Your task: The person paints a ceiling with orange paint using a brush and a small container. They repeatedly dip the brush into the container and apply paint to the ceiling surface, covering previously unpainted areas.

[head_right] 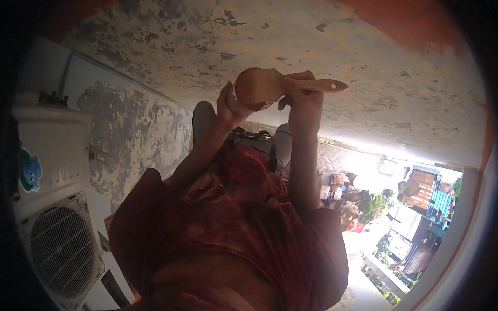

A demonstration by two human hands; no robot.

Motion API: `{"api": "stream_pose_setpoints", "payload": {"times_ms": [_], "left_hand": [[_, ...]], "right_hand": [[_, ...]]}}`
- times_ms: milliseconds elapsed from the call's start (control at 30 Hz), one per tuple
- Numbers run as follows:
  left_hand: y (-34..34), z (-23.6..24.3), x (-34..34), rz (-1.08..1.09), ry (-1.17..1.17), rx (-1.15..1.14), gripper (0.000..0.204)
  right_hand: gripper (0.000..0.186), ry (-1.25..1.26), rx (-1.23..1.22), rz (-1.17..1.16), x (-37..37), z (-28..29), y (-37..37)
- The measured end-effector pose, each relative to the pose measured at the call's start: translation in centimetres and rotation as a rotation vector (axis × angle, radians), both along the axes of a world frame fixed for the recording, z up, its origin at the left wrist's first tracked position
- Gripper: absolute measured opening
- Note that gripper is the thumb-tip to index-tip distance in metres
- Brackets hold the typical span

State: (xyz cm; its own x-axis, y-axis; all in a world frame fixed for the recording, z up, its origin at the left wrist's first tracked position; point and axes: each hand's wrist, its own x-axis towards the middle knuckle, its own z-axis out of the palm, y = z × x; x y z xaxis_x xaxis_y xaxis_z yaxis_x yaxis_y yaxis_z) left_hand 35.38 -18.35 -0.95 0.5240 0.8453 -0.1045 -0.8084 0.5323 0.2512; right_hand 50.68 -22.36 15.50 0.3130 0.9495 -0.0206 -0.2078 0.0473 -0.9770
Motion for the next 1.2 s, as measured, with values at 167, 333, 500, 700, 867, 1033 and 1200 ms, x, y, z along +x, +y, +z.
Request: {"api": "stream_pose_setpoints", "payload": {"times_ms": [167,333,500,700,867,1033,1200], "left_hand": [[-0.1,0.2,-0.4,-0.008,-0.020,-0.037,0.071],[-0.3,1.0,-0.9,0.024,-0.024,-0.018,0.067],[0.1,0.2,-1.3,-0.099,-0.452,0.081,0.069],[-0.2,2.9,-2.5,0.061,-0.116,-0.155,0.064],[1.4,-0.1,-6.2,-0.005,-0.324,0.118,0.064],[3.1,-0.7,-11.0,0.100,-0.227,0.015,0.061],[5.2,-1.9,-17.2,0.223,-0.200,-0.022,0.060]], "right_hand": [[0.012,0.045,0.043,0.005,0.7,-1.1,0.3],[0.008,0.230,0.054,0.038,1.5,-1.7,0.5],[0.014,-0.271,0.124,0.122,-0.2,0.4,0.3],[0.012,-0.315,0.386,0.184,-1.1,-0.6,1.5],[0.026,0.069,0.389,0.108,-2.9,-3.2,4.2],[0.031,0.752,0.250,0.096,-7.5,-3.9,7.7],[0.035,1.040,0.276,0.296,-11.1,-5.1,12.2]]}}
